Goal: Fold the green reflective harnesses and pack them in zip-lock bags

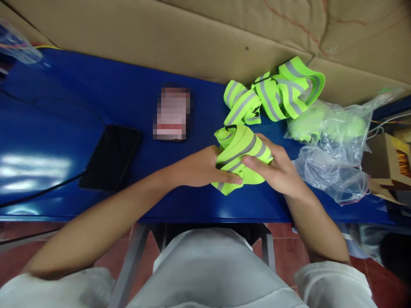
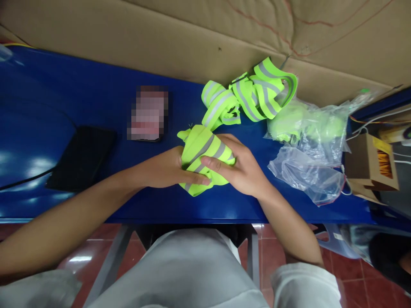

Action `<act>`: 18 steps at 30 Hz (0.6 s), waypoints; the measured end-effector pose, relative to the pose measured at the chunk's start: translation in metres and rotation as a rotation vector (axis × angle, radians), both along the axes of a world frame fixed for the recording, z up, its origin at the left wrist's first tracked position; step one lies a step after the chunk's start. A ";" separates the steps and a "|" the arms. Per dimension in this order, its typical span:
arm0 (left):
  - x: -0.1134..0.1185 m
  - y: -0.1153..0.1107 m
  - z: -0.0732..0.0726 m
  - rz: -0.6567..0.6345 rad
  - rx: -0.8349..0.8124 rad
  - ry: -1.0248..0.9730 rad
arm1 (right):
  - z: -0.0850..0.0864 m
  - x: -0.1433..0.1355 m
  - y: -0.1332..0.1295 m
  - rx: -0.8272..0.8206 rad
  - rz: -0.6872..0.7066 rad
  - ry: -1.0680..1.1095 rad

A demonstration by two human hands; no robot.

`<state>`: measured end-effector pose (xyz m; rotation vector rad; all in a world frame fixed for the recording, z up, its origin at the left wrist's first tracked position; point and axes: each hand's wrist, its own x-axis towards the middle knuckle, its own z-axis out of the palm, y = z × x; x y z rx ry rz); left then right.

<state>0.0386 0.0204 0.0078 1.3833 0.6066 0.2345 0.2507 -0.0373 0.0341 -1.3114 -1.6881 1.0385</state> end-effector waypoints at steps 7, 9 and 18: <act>-0.002 0.007 0.004 -0.025 0.113 0.061 | -0.009 0.001 -0.001 -0.304 -0.088 0.334; -0.003 0.010 0.004 0.008 0.133 0.135 | -0.012 0.000 -0.001 -0.297 -0.126 0.368; 0.002 0.001 -0.002 0.062 0.125 -0.180 | -0.018 -0.001 0.008 -0.548 -0.043 0.596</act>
